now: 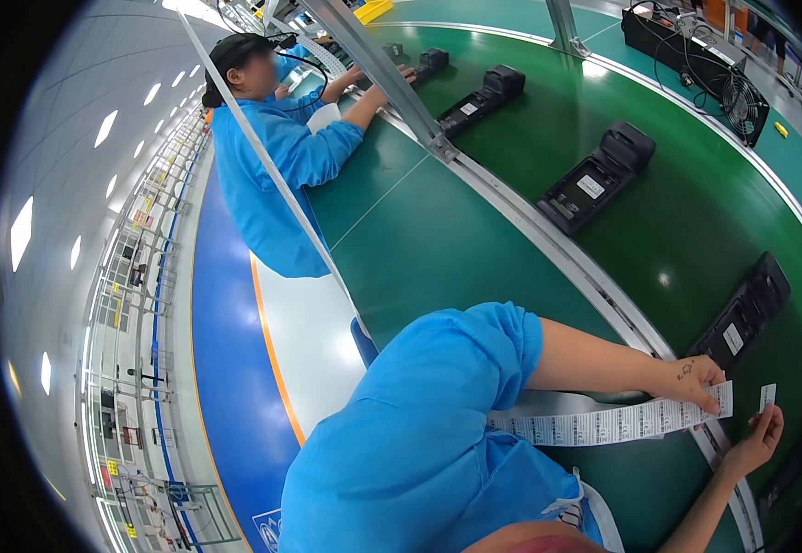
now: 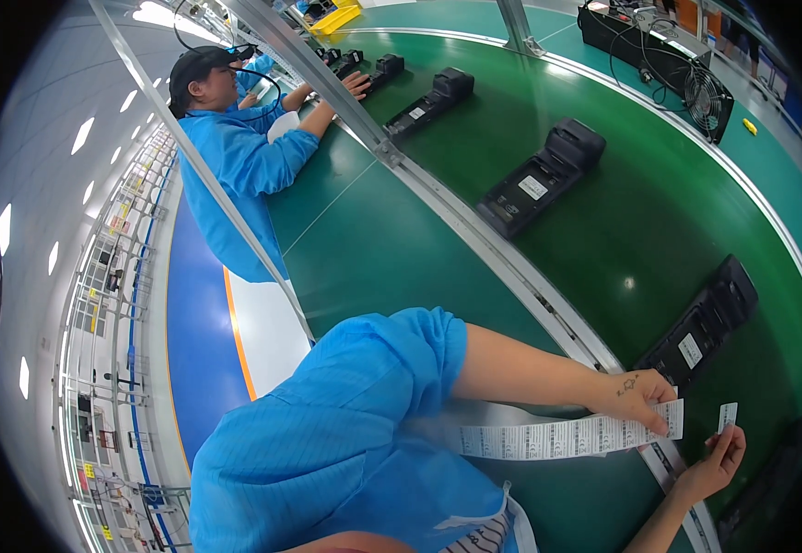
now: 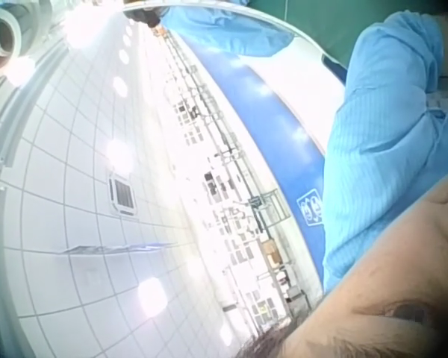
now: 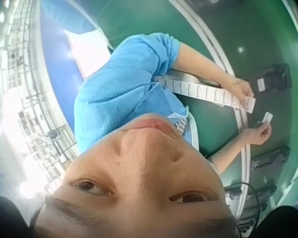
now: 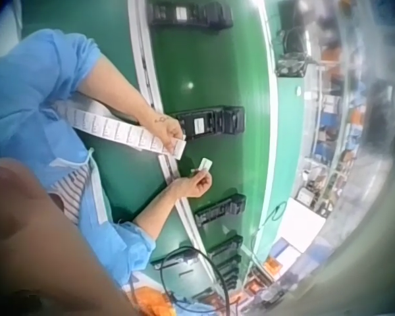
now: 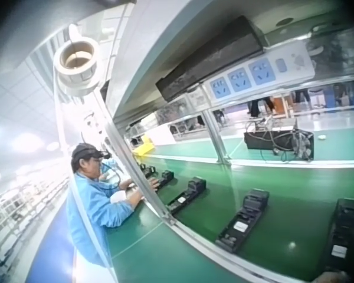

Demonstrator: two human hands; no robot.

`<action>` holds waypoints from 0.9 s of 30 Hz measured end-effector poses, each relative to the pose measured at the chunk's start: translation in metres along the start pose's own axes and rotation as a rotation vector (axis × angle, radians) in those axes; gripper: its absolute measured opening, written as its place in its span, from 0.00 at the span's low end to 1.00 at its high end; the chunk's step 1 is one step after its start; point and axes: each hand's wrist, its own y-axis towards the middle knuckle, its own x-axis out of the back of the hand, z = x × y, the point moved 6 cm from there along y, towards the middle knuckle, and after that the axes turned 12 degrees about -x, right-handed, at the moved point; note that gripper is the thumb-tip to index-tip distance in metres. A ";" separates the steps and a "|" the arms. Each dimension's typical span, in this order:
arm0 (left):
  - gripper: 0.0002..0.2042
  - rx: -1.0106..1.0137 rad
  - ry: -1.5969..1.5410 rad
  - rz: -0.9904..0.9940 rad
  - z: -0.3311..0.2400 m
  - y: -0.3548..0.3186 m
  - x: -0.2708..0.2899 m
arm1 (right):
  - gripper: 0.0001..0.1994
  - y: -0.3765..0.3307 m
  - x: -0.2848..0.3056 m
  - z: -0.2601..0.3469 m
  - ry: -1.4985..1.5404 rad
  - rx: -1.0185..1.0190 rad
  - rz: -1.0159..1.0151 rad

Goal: The person peels identification labels from a label strip and applies them by hand to the back of handheld electronic devices on a production line.

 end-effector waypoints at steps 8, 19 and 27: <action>0.07 -0.021 0.034 0.005 0.006 0.004 -0.002 | 0.04 0.000 0.004 -0.002 0.046 -0.016 0.007; 0.07 -0.042 0.070 0.031 0.014 0.010 -0.007 | 0.06 0.006 0.013 -0.010 0.076 -0.011 0.033; 0.06 -0.040 0.072 0.027 0.019 0.012 -0.008 | 0.05 0.006 0.018 -0.010 0.071 0.012 0.015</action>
